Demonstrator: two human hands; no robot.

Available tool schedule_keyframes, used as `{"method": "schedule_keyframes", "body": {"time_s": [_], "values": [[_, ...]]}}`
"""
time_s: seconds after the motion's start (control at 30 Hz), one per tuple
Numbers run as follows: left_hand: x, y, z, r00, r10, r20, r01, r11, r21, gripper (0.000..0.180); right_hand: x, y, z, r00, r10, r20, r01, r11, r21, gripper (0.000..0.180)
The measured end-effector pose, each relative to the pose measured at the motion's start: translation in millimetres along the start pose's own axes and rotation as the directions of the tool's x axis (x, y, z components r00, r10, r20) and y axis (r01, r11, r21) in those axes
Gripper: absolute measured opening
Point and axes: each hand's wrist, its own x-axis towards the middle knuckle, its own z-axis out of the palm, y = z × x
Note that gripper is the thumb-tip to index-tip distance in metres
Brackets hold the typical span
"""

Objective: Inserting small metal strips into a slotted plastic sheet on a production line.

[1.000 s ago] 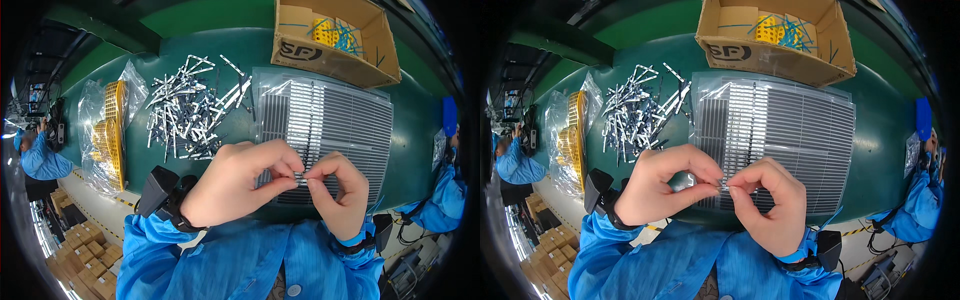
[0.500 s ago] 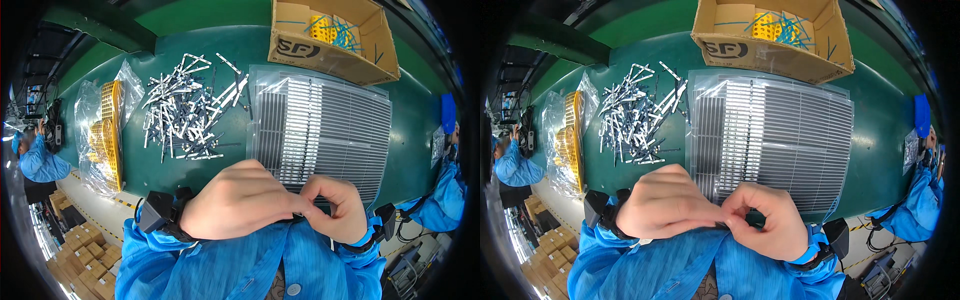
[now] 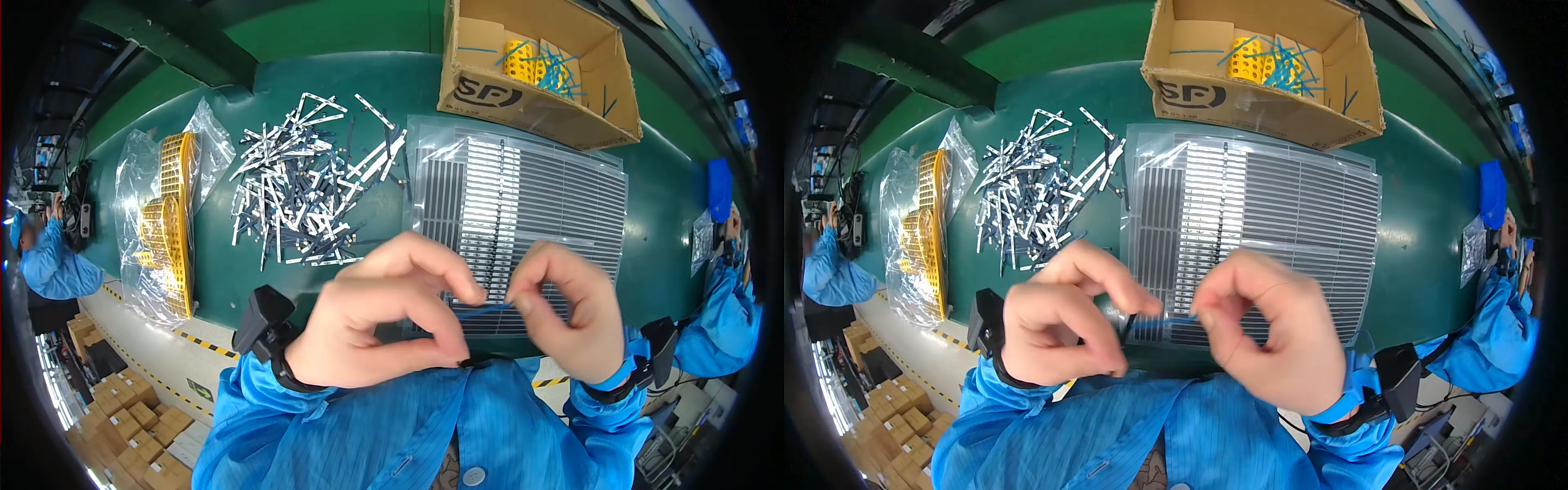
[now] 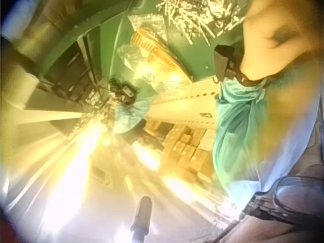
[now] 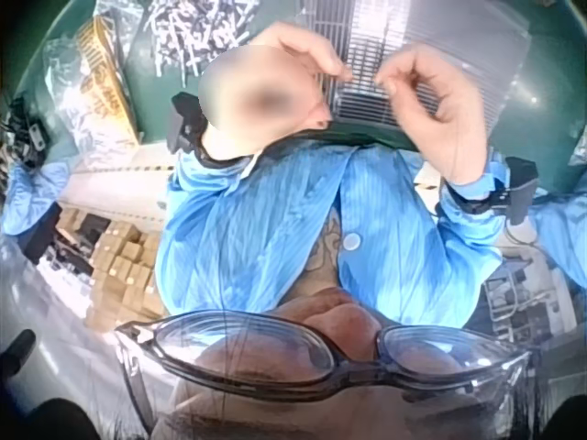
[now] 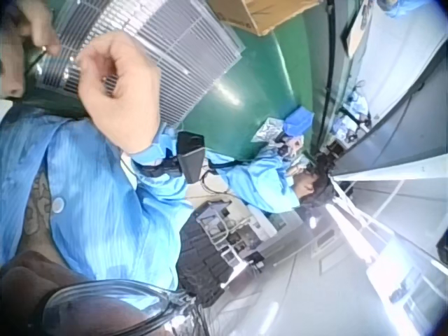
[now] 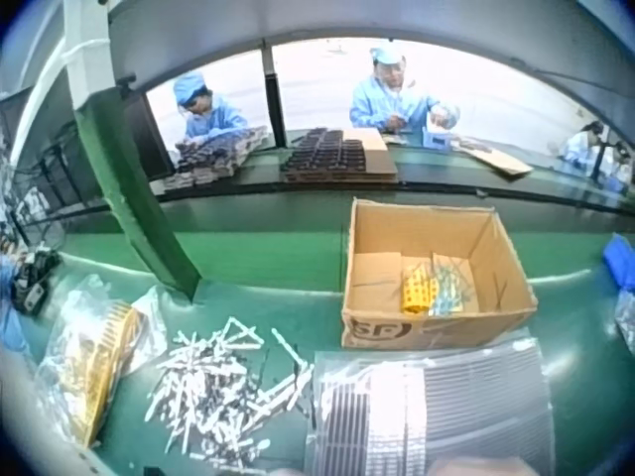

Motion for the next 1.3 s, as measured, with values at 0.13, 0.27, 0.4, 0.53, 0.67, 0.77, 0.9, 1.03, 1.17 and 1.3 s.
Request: {"method": "schedule_keyframes", "body": {"time_s": [0.13, 0.27, 0.4, 0.53, 0.67, 0.77, 0.9, 1.03, 1.17, 1.3], "values": [[-1.5, 0.6, -2.7, 0.974, 0.048, -0.220, -0.108, 0.957, -0.268, 0.026, 16.9, -5.8, -12.8, 0.961, 0.001, -0.278, 0.002, 1.000, 0.010, 0.003], [-7.2, -8.4, -10.6, 0.951, 0.079, -0.300, -0.190, 0.913, -0.360, 0.021, 51.3, 13.1, -55.0, 0.799, -0.184, -0.573, 0.114, 0.981, -0.157, 0.011], [-18.4, -15.4, -14.0, 0.963, 0.066, -0.262, -0.158, 0.924, -0.348, 0.017, 88.0, 31.9, -92.4, 0.568, -0.481, -0.667, 0.019, 0.818, -0.574, 0.010], [-23.1, -20.0, -6.1, 0.982, -0.003, -0.187, -0.041, 0.972, -0.231, 0.022, 102.1, 36.4, -101.9, 0.598, -0.586, -0.547, -0.289, 0.479, -0.829, 0.008], [-20.6, -24.4, 7.6, 0.986, -0.069, -0.149, 0.046, 0.987, -0.152, 0.026, 100.8, 33.1, -104.0, 0.661, -0.496, -0.563, -0.253, 0.559, -0.790, 0.008], [-15.9, -23.9, 11.5, 0.993, -0.041, -0.110, 0.043, 0.999, 0.017, 0.030, 96.2, 33.7, -112.4, 0.680, -0.499, -0.538, -0.165, 0.611, -0.775, 0.009], [-12.5, -24.7, 14.9, 0.986, -0.147, -0.077, 0.148, 0.989, 0.002, 0.037, 85.8, 37.3, -126.3, 0.699, -0.510, -0.501, -0.067, 0.651, -0.756, 0.012], [-5.4, -16.8, 14.6, 0.980, -0.190, -0.058, 0.195, 0.973, 0.120, 0.060, 62.9, 23.6, -98.0, 0.550, -0.622, -0.557, 0.135, 0.725, -0.675, 0.008], [-4.3, -9.5, 16.4, 0.973, -0.227, -0.034, 0.229, 0.948, 0.221, 0.075, 5.7, 7.2, -42.6, 0.828, -0.458, -0.324, 0.195, 0.776, -0.600, 0.013], [1.1, -12.9, 17.3, 0.969, -0.248, 0.016, 0.235, 0.936, 0.261, 0.079, -19.7, 25.4, -3.2, 0.971, -0.237, 0.009, 0.214, 0.857, -0.469, 0.025]]}}
